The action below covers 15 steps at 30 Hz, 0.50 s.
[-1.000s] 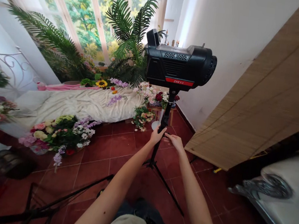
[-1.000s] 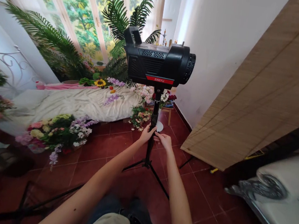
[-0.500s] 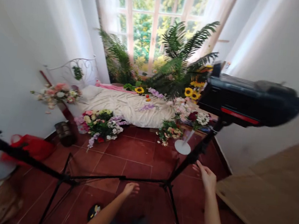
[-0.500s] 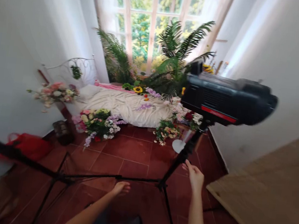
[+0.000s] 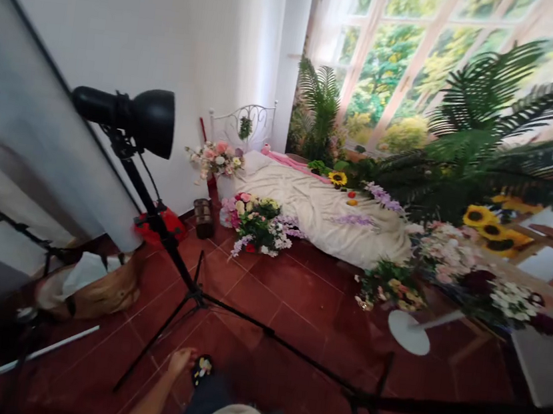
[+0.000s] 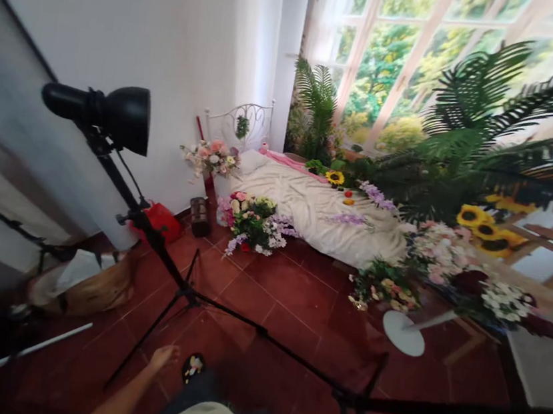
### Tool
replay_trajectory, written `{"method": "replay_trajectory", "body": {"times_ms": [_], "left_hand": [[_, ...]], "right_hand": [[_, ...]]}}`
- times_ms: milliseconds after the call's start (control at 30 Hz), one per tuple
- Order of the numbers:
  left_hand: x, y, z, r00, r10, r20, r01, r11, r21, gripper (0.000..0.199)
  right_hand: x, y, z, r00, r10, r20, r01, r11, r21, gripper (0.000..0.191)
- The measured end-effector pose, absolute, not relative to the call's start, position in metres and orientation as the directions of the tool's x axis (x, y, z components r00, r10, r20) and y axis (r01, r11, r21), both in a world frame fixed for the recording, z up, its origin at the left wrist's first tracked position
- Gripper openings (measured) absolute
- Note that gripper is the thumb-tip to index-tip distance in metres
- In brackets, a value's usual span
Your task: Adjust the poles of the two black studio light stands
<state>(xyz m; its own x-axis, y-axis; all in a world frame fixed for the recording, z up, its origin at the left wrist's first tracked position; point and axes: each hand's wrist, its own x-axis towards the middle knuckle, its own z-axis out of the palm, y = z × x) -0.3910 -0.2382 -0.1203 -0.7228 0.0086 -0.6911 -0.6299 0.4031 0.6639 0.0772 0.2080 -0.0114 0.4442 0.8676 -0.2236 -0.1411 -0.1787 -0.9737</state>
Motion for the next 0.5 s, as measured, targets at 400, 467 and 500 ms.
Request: {"method": "replay_trajectory", "body": {"times_ms": [400, 467, 500], "left_hand": [[-0.698, -0.258, 0.003, -0.921, -0.102, 0.377, 0.337, 0.277, 0.9, 0.067], [-0.717, -0.248, 0.021, -0.941, 0.023, 0.336, 0.335, 0.172, 0.926, 0.054], [-0.722, -0.241, 0.026, -0.955, 0.071, 0.287, 0.294, 0.119, 0.949, 0.047]], "right_hand": [[-0.399, 0.068, -0.04, -0.534, 0.824, -0.189, 0.139, -0.135, -0.981, 0.045], [-0.474, 0.028, -0.027, -0.721, 0.674, -0.164, 0.172, -0.055, -0.983, 0.042], [-0.509, 0.009, -0.02, -0.795, 0.584, -0.164, 0.209, 0.011, -0.978, 0.04]]}}
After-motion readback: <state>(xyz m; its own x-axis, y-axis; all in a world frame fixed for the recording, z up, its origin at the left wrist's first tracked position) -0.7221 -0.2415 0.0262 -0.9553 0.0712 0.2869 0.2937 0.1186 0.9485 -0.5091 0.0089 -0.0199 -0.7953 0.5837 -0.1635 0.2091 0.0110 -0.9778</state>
